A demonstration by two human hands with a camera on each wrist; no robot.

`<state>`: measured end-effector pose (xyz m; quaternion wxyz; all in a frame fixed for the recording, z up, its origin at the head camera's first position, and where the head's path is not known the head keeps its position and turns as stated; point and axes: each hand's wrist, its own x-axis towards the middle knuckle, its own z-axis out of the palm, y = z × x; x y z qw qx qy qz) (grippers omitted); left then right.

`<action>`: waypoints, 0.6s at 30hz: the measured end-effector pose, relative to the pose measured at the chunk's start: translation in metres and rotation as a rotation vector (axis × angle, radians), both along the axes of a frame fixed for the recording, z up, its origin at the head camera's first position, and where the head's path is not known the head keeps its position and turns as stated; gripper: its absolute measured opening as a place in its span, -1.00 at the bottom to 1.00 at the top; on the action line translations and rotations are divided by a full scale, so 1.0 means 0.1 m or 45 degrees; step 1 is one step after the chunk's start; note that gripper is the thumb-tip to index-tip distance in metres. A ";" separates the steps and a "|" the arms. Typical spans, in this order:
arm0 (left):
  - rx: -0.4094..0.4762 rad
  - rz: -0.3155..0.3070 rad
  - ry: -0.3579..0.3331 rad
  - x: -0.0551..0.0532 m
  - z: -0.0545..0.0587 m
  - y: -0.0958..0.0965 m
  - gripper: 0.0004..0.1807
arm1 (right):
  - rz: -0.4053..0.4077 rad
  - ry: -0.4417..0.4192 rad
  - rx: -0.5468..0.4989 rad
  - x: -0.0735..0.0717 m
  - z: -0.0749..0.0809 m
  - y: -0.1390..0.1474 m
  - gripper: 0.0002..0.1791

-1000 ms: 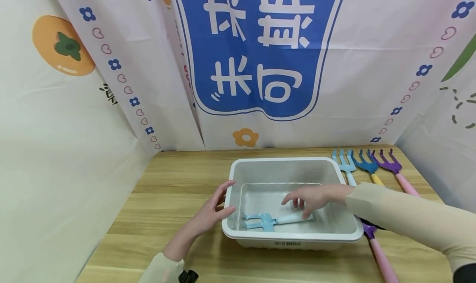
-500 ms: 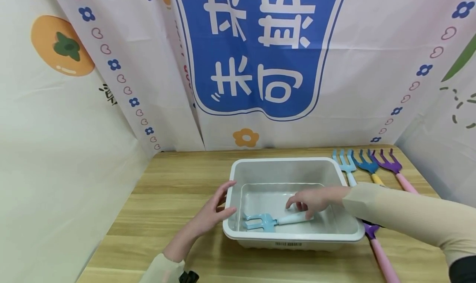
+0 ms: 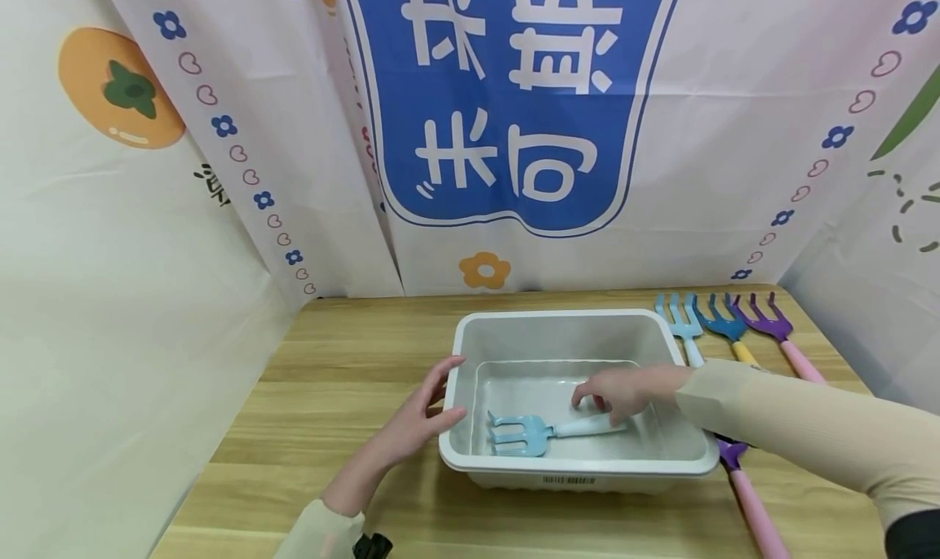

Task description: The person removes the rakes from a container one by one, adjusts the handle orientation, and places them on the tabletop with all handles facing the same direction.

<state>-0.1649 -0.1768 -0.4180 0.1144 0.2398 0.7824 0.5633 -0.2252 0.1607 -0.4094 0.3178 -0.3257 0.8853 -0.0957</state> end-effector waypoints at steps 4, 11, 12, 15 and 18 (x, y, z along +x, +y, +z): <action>0.004 0.004 -0.010 0.00 0.00 0.00 -0.29 | -0.007 -0.002 0.034 0.02 0.03 0.00 -0.37; -0.009 0.010 -0.016 -0.01 -0.02 -0.01 -0.29 | 0.053 -0.048 -0.017 -0.18 -0.29 0.10 -0.38; -0.010 0.010 -0.014 -0.01 -0.02 -0.01 -0.29 | 0.059 -0.059 -0.027 -0.24 -0.39 0.12 -0.37; -0.010 0.008 -0.013 -0.02 -0.03 -0.01 -0.29 | 0.075 -0.068 -0.036 -0.40 -0.69 0.21 -0.33; -0.007 0.002 -0.017 -0.02 -0.02 -0.01 -0.29 | 0.075 -0.086 -0.037 -0.50 -0.84 0.24 -0.31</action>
